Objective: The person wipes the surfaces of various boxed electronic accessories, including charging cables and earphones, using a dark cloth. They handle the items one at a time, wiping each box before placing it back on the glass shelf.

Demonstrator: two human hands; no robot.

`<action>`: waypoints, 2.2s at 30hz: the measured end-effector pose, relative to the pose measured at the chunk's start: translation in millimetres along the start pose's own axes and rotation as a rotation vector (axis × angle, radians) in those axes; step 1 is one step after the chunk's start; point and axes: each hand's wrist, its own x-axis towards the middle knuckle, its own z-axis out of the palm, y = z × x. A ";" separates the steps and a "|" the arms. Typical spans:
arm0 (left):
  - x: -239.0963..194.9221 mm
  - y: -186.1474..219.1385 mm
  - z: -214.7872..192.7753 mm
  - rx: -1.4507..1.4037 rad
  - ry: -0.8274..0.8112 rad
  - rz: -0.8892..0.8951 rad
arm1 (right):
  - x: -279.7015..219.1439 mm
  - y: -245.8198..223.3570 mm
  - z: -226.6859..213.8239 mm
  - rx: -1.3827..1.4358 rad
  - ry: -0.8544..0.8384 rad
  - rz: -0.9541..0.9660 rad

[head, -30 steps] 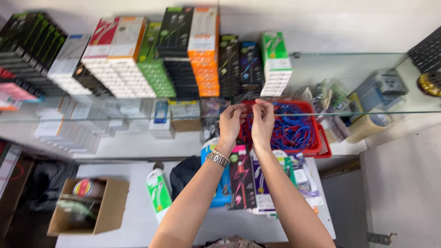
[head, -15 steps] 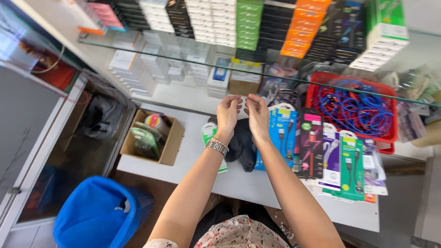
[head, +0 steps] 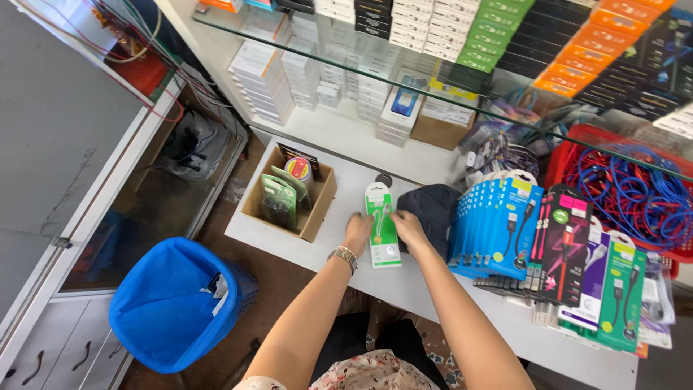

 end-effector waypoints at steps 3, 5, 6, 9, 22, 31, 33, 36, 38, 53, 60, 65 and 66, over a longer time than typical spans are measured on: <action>-2.9 -16.2 -0.8 0.003 -0.148 -0.139 | -7.3 -2.6 2.9 -0.157 -0.020 0.075; -8.1 -17.9 -1.9 0.067 -0.118 -0.086 | -12.8 -10.1 7.2 -0.253 0.008 0.089; -10.7 -16.8 -3.0 0.101 -0.104 -0.059 | -15.0 -14.7 9.1 -0.273 0.012 0.083; -17.4 -5.8 -3.2 0.217 -0.046 0.086 | -21.4 -28.5 7.0 -0.303 0.065 0.029; -76.8 156.9 -9.7 0.129 -0.193 0.332 | -51.8 -127.7 -74.0 -0.123 0.343 -0.201; -125.8 233.9 33.6 -0.055 -0.546 0.389 | -105.3 -183.3 -172.6 0.152 0.351 -0.227; -133.3 246.5 52.3 -0.098 -0.627 0.426 | -116.7 -186.4 -195.6 0.185 0.382 -0.242; -145.1 263.4 82.3 -0.006 -0.625 0.550 | -130.1 -190.4 -229.2 0.251 0.409 -0.255; -152.3 273.1 106.3 0.035 -0.605 0.599 | -134.4 -190.9 -253.1 0.293 0.423 -0.254; -191.7 342.2 337.6 -0.030 -0.451 0.749 | -139.9 -150.8 -469.2 0.408 0.422 -0.403; -194.1 340.1 434.8 -0.294 -0.476 0.892 | -92.0 -146.1 -562.3 0.528 0.484 -0.415; -182.5 351.5 488.3 -0.116 -0.348 1.017 | -51.2 -150.3 -599.0 0.082 0.739 -0.514; -178.5 355.6 496.9 -0.080 -0.311 1.011 | -41.4 -149.9 -605.3 0.067 0.742 -0.490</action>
